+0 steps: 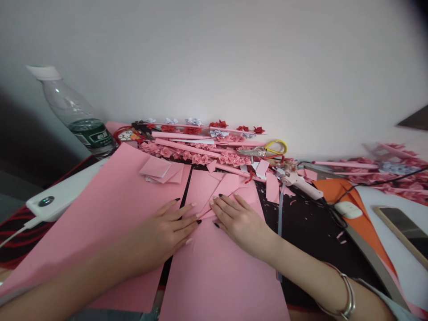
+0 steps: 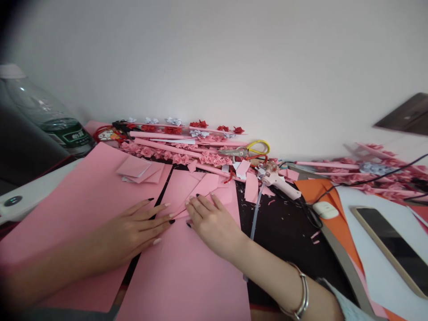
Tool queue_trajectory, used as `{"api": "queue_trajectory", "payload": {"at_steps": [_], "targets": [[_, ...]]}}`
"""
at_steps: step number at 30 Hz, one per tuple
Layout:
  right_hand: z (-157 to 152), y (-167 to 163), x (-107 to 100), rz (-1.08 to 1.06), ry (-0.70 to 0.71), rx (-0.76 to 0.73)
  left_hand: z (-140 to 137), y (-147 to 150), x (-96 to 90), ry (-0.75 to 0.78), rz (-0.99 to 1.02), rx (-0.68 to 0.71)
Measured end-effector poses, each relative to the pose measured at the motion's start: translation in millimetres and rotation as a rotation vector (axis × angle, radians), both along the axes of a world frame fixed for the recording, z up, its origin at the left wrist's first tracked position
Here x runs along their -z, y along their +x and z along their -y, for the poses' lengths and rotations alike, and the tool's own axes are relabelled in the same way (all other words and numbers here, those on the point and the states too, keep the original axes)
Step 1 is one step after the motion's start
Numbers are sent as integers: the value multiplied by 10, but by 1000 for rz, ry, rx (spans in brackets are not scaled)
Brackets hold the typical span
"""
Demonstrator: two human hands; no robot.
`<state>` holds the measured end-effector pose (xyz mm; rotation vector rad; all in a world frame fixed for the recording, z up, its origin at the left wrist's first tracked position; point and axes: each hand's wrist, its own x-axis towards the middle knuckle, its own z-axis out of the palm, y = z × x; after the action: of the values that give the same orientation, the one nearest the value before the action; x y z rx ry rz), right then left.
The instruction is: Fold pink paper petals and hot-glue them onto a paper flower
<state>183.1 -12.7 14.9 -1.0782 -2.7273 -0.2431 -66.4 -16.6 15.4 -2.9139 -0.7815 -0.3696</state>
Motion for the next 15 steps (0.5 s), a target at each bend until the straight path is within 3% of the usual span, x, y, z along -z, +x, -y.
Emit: {"api": "queue_trajectory", "payload": {"at_steps": [4, 10, 15], "targets": [[-113, -58, -89, -90, -16, -21, -7, 12, -24, 0, -23, 6], [-280, -169, -253, -84, -285, 15, 4, 15, -11, -14, -30, -1], [-465, -155, -265, -110, -466, 34, -11, -6, -34, -16, -31, 45]]}}
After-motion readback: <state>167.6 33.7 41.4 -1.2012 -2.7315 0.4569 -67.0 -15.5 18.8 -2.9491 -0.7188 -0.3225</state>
